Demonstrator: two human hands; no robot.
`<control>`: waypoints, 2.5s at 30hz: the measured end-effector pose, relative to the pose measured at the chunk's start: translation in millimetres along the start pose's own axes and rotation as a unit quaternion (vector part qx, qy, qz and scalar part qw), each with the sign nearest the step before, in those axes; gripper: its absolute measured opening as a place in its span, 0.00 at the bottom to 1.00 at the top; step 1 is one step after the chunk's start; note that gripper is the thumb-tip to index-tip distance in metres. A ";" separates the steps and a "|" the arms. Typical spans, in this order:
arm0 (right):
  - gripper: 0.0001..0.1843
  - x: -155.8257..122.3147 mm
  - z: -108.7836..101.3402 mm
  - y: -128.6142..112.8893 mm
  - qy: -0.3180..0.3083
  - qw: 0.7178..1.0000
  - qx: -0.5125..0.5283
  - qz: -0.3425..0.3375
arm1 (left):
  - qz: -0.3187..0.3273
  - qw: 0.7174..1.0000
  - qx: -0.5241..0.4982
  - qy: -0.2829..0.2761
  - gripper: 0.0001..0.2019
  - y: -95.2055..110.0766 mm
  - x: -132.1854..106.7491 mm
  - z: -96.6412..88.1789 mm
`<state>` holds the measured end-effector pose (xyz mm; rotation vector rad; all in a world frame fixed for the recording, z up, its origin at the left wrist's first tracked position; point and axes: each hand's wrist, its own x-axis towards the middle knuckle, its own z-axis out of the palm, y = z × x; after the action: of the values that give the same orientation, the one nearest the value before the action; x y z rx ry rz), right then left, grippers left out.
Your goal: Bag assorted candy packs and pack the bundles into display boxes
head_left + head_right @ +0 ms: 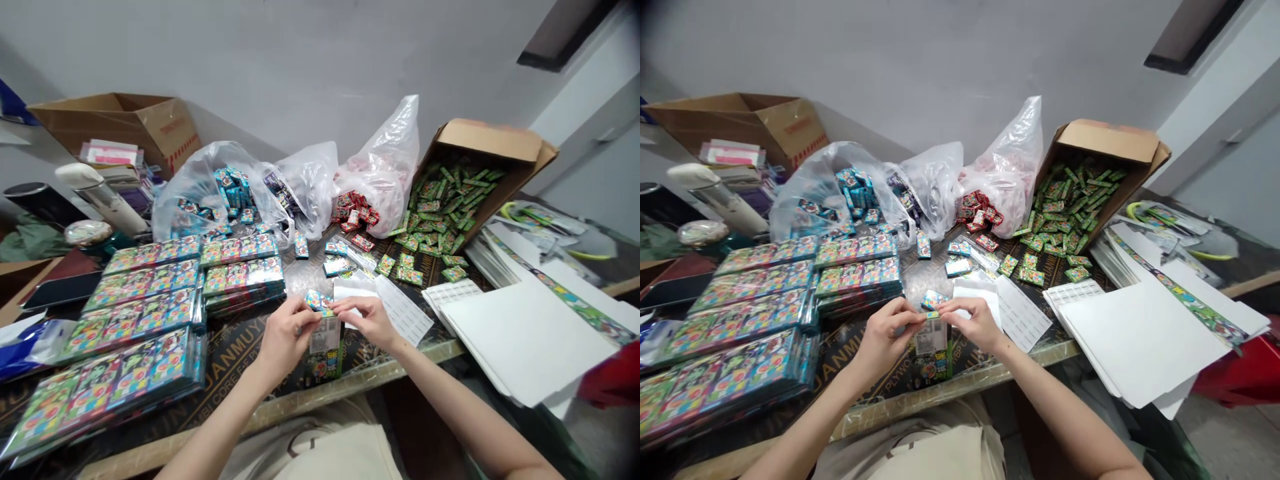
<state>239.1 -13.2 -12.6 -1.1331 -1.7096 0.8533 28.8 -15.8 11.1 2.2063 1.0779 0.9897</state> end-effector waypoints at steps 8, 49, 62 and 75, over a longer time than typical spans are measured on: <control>0.07 37.1 -84.5 113.0 0.098 0.908 -0.360 0.192 | 0.004 1.000 0.028 0.013 0.09 -1.1 -1.6 -1.1; 0.15 35.8 25.9 -24.6 -0.137 0.965 0.164 0.153 | -0.025 0.991 0.116 0.070 0.05 6.3 -8.5 13.2; 0.12 43.3 -45.5 122.1 -0.039 0.922 -0.358 0.143 | -0.082 0.911 0.404 0.024 0.15 -7.1 -35.6 -35.3; 0.05 25.0 -51.4 132.8 -0.012 0.909 -0.398 0.125 | 0.003 0.881 0.261 -0.395 0.36 -55.4 -12.8 28.5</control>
<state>325.2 59.6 -103.2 -1.9149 -2.0222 0.2827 20.1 2.2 -49.2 2.6283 0.9812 -0.2924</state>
